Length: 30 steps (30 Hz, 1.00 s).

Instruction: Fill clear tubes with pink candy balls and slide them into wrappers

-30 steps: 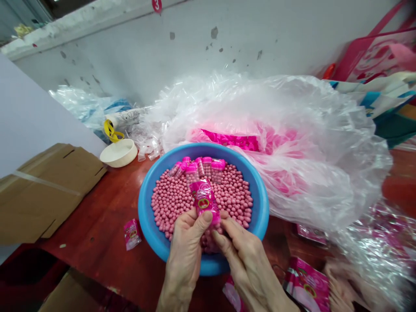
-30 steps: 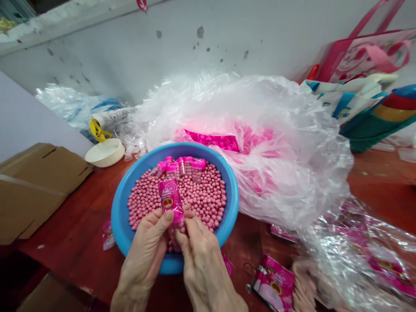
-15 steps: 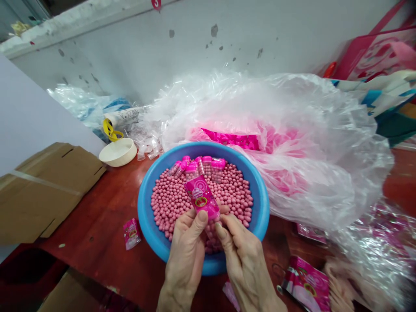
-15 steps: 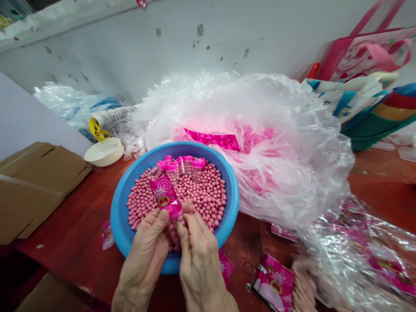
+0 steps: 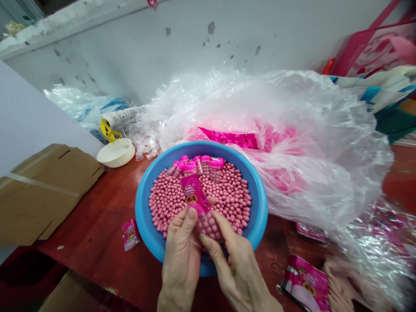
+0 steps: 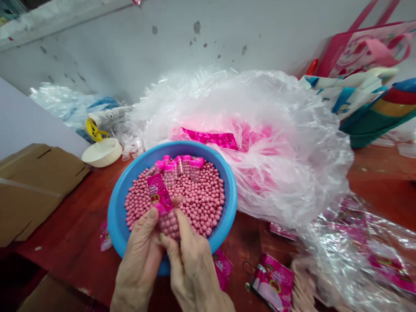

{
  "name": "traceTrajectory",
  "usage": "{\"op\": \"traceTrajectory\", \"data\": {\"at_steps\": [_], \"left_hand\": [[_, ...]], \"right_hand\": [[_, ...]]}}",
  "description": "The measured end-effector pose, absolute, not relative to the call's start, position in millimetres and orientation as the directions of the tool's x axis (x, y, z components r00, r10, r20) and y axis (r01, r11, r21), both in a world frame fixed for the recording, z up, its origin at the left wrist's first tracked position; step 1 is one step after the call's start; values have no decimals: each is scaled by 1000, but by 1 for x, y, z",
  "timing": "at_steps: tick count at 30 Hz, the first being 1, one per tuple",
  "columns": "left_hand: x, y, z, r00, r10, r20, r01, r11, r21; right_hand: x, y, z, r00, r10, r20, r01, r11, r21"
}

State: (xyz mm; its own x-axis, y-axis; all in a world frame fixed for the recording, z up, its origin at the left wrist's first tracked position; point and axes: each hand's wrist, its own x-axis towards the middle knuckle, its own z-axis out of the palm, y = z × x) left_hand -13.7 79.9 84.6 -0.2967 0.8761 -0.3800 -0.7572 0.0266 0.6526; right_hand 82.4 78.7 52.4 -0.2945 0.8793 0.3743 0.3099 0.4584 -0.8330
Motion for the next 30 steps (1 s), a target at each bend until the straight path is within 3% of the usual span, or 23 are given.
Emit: {"op": "traceTrajectory", "data": {"at_steps": [5,9,13,17,23,30], "left_hand": [[-11,81,86,-256,900,-354,-720,67,691],[-12,80,86,-259,893,-367,-723,72,687],[-14,80,87,-307,869,-388,-718,57,694],[-10,79,87,-371,861,-349,-671,12,742],[-8,77,88,-336,871,-358,-659,54,750],[-12,81,89,-333,894,-299,-616,34,787]], "right_hand": [[80,81,63,-278,951,132,150,179,-972],[80,86,72,-329,944,8,79,36,-996],[86,89,68,-430,902,25,167,107,-980],[90,89,63,-399,904,150,226,256,-940],[88,89,66,-380,916,126,182,208,-961],[94,81,49,-403,906,131,317,273,-908]]}}
